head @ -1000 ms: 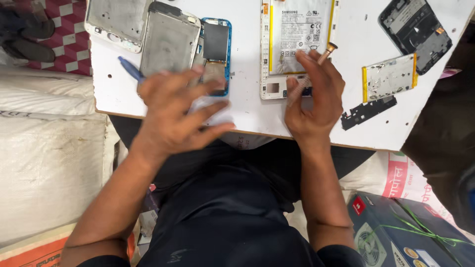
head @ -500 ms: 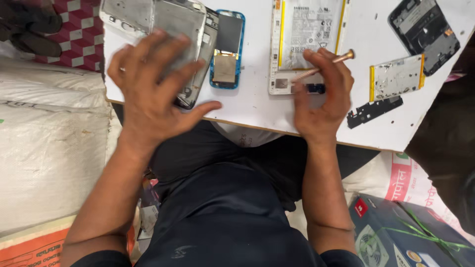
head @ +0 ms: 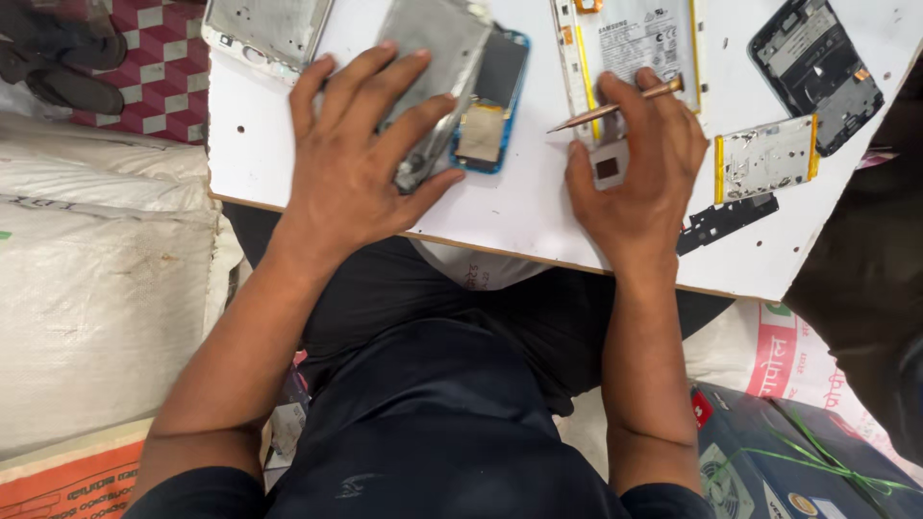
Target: The person disassembles and reassembles mobile phone components on a white table. They use a screwdriver to remove and install screws, handle circuit boards, batteries, and phone frames, and organize parts during the process.
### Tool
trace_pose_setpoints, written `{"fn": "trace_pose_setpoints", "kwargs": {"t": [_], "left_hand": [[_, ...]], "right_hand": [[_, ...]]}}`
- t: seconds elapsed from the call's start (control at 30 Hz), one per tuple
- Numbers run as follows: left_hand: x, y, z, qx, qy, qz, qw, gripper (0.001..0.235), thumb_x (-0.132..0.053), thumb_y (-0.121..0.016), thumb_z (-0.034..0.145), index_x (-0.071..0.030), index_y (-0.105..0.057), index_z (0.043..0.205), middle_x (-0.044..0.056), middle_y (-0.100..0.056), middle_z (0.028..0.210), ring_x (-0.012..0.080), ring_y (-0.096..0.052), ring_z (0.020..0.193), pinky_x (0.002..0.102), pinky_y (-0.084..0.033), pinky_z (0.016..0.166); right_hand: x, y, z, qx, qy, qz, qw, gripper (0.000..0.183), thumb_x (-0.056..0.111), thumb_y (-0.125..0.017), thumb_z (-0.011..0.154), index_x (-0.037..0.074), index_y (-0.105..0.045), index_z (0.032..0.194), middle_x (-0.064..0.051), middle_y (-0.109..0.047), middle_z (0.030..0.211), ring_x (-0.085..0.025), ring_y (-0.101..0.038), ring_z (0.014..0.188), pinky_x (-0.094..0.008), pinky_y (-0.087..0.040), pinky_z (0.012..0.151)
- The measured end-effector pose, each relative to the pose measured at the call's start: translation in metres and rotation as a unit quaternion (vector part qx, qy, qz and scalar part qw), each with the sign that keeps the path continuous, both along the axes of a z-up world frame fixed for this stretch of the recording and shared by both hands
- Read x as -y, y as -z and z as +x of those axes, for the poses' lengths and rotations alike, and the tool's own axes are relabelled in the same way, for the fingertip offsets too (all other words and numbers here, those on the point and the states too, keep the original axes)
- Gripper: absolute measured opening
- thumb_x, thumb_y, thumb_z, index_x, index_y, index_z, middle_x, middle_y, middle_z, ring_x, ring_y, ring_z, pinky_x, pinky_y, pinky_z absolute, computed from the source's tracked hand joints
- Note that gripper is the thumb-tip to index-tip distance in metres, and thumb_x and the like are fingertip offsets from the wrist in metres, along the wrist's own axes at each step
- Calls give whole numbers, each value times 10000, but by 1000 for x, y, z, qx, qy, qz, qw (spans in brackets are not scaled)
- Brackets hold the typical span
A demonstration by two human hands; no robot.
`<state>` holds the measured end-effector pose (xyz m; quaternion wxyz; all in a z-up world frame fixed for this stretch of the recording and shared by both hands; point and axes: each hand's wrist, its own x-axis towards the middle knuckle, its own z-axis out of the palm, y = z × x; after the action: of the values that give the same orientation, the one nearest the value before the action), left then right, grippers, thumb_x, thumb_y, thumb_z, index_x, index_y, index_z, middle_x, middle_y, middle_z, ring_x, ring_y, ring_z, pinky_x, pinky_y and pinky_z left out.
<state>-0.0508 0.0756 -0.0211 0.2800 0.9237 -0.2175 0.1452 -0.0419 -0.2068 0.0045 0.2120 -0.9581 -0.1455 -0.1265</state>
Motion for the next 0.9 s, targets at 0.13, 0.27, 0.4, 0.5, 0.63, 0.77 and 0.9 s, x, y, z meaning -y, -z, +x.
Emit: {"fn": "trace_pose_setpoints", "kwargs": {"t": [0.13,0.27,0.4,0.5,0.63,0.77,0.9], "left_hand": [[17,3,8,2,27,-8,1000,535,-442,-856,919,-175,-684,1349,82,-531,1528,279,-402,1521,525,-189,1266],[19,4,10,-7,30,-43,999,698,-586,-872,878,-173,-677,1406,95,-520,1566,294,-401,1492,556,-179,1223],[12,2,9,15,-32,-42,998,780,-584,-880,869,-117,-609,1432,167,-492,1552,352,-381,1460,559,-165,1183],[15,2,9,6,-51,-33,998,834,-521,-911,859,-104,-540,1479,145,-513,1497,323,-410,1440,541,-185,1204],[17,1,10,8,-73,-65,995,843,-365,-943,850,-83,-487,1501,96,-550,1406,310,-465,1354,523,-257,1152],[13,0,9,34,-65,-84,994,841,-234,-889,770,-92,-461,1480,83,-519,1427,293,-474,1297,457,-343,1118],[6,4,8,56,-48,-151,986,816,-209,-907,781,-134,-471,1466,71,-501,1385,269,-486,1242,384,-414,1076]], "right_hand": [[3,12,-2,45,7,8,999,521,16,-842,911,53,-627,1384,-210,-618,1409,-354,-547,1377,-452,-359,1183],[8,29,-10,68,35,165,983,305,-110,-730,1038,74,-626,1257,-120,-729,1226,-232,-695,1209,-340,-548,1075],[7,39,-22,3,25,391,920,228,-93,-639,1122,52,-529,1259,-157,-726,1192,-188,-728,1070,-302,-606,971],[-8,40,-30,-55,-9,405,913,236,-17,-639,1088,45,-483,1253,-168,-683,1261,-203,-694,1111,-290,-584,911],[-31,34,-27,-66,-62,324,942,185,155,-591,1139,39,-487,1237,-164,-669,1307,-223,-649,1212,-317,-514,1067],[-44,29,-19,-43,-67,266,961,225,254,-544,1198,54,-517,1299,-146,-680,1327,-233,-640,1259,-328,-500,1123],[-43,24,-21,-52,-63,325,942,257,277,-512,1213,58,-536,1347,-125,-667,1331,-228,-652,1272,-320,-512,1127]]}}
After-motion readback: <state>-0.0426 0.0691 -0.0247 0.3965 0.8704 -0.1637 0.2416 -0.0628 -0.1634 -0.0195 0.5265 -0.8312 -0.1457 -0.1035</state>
